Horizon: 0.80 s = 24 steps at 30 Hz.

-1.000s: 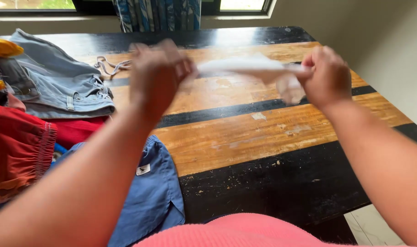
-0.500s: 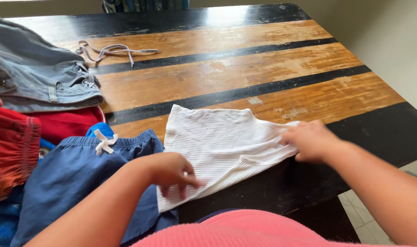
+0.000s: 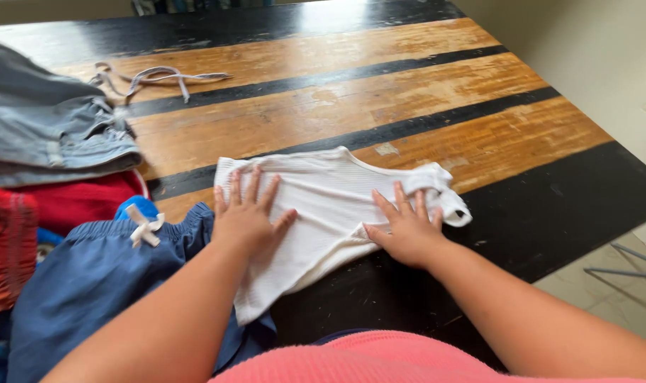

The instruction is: The person folds a white top, a pair of blue shorts, a colorful patterned shirt, and a pair of black shorts by hand on a wooden table.

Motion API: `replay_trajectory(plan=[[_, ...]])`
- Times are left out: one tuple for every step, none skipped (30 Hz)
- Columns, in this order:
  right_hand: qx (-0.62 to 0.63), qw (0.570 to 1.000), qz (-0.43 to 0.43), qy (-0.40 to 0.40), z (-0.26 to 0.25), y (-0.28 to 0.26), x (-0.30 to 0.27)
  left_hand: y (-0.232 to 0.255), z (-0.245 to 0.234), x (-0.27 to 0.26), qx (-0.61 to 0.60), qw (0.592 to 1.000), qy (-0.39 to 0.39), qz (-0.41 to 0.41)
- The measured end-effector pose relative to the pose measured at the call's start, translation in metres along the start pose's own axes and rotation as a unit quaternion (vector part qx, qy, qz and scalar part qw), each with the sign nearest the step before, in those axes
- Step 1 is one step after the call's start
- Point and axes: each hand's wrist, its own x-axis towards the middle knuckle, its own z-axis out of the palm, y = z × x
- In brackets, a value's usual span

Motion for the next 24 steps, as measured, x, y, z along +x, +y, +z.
replay_trajectory(plan=[[-0.002,0.999,-0.043,0.019,0.0,0.003,0.006,-0.007,0.0,-0.001,0.001,1.0,0.005,-0.011],[-0.003,0.996,-0.085,0.037,0.0,0.008,0.013,-0.015,0.0,-0.002,0.002,1.0,0.01,-0.021],[-0.003,0.991,-0.124,0.057,0.001,0.015,0.02,-0.022,-0.001,-0.002,0.003,0.999,0.016,-0.027],[-0.004,0.991,-0.123,0.059,0.004,0.021,0.026,-0.03,-0.001,-0.006,0.005,0.999,0.033,-0.029],[-0.006,0.99,-0.124,0.062,0.008,0.026,0.031,-0.038,0.001,-0.014,0.006,0.998,0.052,-0.032],[-0.009,0.99,-0.124,0.065,0.011,0.033,0.034,-0.045,0.002,-0.018,0.007,0.997,0.071,-0.035],[0.002,0.991,-0.111,0.074,0.015,0.04,0.035,-0.051,0.003,-0.02,0.008,0.997,0.071,-0.043],[0.013,0.992,-0.098,0.082,0.018,0.047,0.033,-0.057,0.004,-0.022,0.009,0.996,0.072,-0.05],[0.025,0.992,-0.087,0.091,0.019,0.051,0.034,-0.062,0.005,-0.024,0.011,0.995,0.073,-0.06],[0.019,0.992,-0.088,0.093,0.018,0.053,0.036,-0.066,0.006,-0.026,0.012,0.995,0.084,-0.054],[0.013,0.991,-0.09,0.093,0.015,0.055,0.037,-0.067,0.008,-0.027,0.013,0.994,0.094,-0.049],[0.006,0.991,-0.092,0.093,0.013,0.053,0.038,-0.067,0.011,-0.029,0.013,0.994,0.104,-0.044],[-0.005,0.992,-0.091,0.088,0.009,0.049,0.039,-0.064,0.013,-0.03,0.033,0.991,0.131,-0.024],[-0.017,0.992,-0.09,0.082,0.0,0.045,0.042,-0.056,0.016,-0.031,0.053,0.986,0.158,-0.005],[-0.027,0.993,-0.088,0.076,-0.006,0.041,0.041,-0.047,0.019,-0.033,0.074,0.98,0.184,0.015],[-0.045,0.984,-0.096,0.143,-0.008,0.034,0.038,-0.036,0.02,-0.035,0.076,0.98,0.181,0.046],[-0.067,0.97,-0.106,0.208,-0.008,0.024,0.036,-0.02,0.023,-0.038,0.073,0.979,0.178,0.072],[-0.087,0.951,-0.115,0.273,-0.007,0.011,0.035,-0.004,0.025,-0.043,0.07,0.977,0.176,0.098],[0.031,0.939,-0.2,0.278,-0.006,-0.004,0.037,0.015,0.025,-0.049,0.065,0.979,0.157,0.116],[0.149,0.907,-0.281,0.278,-0.004,-0.021,0.041,0.034,0.025,-0.06,0.06,0.98,0.139,0.133],[0.188,0.882,-0.339,0.267,0.004,-0.046,0.044,0.049,0.022,-0.069,0.021,0.986,0.094,0.134],[0.226,0.853,-0.395,0.255,0.011,-0.067,0.045,0.063,0.018,-0.079,-0.018,0.99,0.049,0.133],[0.169,0.876,-0.395,0.219,0.016,-0.078,0.041,0.069,0.014,-0.087,-0.059,0.99,0.003,0.129],[0.111,0.895,-0.392,0.181,0.024,-0.083,0.033,0.066,0.007,-0.088,-0.047,0.992,-0.034,0.114]])
